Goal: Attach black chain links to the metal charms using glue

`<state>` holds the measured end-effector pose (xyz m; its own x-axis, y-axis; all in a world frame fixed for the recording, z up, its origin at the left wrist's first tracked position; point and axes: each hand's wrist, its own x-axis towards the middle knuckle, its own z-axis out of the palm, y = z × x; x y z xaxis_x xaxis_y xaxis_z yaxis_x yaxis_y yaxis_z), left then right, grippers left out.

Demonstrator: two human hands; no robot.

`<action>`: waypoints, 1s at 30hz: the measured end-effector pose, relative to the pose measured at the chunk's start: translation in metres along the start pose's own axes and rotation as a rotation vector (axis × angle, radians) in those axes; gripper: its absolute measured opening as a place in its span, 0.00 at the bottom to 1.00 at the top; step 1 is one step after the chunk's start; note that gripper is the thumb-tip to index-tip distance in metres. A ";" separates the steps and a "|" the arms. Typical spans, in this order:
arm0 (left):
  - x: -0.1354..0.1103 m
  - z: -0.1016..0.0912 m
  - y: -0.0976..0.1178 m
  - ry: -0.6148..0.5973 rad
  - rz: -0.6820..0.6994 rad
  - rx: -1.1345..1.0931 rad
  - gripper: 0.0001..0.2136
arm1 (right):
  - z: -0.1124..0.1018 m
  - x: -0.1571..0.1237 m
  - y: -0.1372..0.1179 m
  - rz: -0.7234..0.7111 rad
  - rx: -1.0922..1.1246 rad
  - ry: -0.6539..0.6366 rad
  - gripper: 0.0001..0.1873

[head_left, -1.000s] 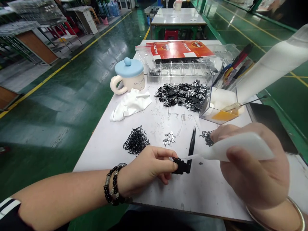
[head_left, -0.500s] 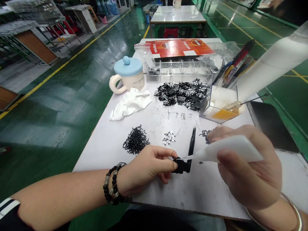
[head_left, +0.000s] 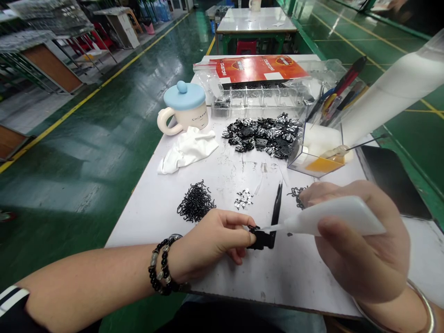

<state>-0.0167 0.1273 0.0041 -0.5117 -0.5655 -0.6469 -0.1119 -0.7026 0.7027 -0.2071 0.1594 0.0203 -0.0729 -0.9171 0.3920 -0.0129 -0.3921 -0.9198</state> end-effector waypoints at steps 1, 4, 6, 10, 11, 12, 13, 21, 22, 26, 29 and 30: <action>0.000 0.000 0.000 0.000 -0.003 -0.002 0.07 | 0.000 0.001 -0.001 0.011 0.015 0.038 0.02; 0.001 -0.001 0.000 -0.002 -0.010 -0.012 0.07 | -0.002 0.001 -0.005 0.061 0.051 0.148 0.08; 0.001 -0.001 0.000 0.003 -0.018 -0.015 0.08 | -0.003 -0.001 -0.007 0.072 0.048 0.129 0.08; 0.001 -0.001 0.000 0.013 -0.023 -0.014 0.09 | -0.004 -0.009 -0.003 0.033 0.040 -0.072 0.06; 0.001 -0.001 0.000 0.011 -0.022 -0.016 0.09 | -0.004 -0.010 -0.001 0.015 0.040 -0.104 0.08; 0.001 -0.001 0.000 0.010 -0.021 -0.019 0.09 | -0.004 -0.011 0.000 -0.001 0.037 -0.124 0.09; 0.001 -0.001 0.000 0.008 -0.021 -0.019 0.09 | -0.004 -0.012 0.001 -0.014 0.031 -0.136 0.10; 0.000 0.000 0.001 0.018 -0.025 -0.002 0.09 | -0.003 -0.010 0.003 -0.045 -0.023 -0.186 0.09; 0.000 0.000 0.001 0.022 -0.024 -0.001 0.09 | -0.004 -0.010 0.003 -0.048 -0.024 -0.190 0.09; 0.001 -0.001 0.001 0.010 -0.021 -0.001 0.09 | -0.004 -0.011 0.003 -0.036 -0.039 -0.185 0.08; 0.001 -0.001 0.000 0.006 -0.018 -0.013 0.08 | -0.003 -0.009 0.000 0.001 -0.011 -0.144 0.06; 0.001 -0.002 0.000 0.008 -0.017 -0.017 0.09 | -0.003 -0.007 -0.001 0.020 0.013 -0.091 0.04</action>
<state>-0.0158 0.1261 0.0026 -0.5029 -0.5565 -0.6614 -0.1066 -0.7194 0.6863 -0.2091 0.1668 0.0187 0.0174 -0.9271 0.3744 0.0006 -0.3745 -0.9272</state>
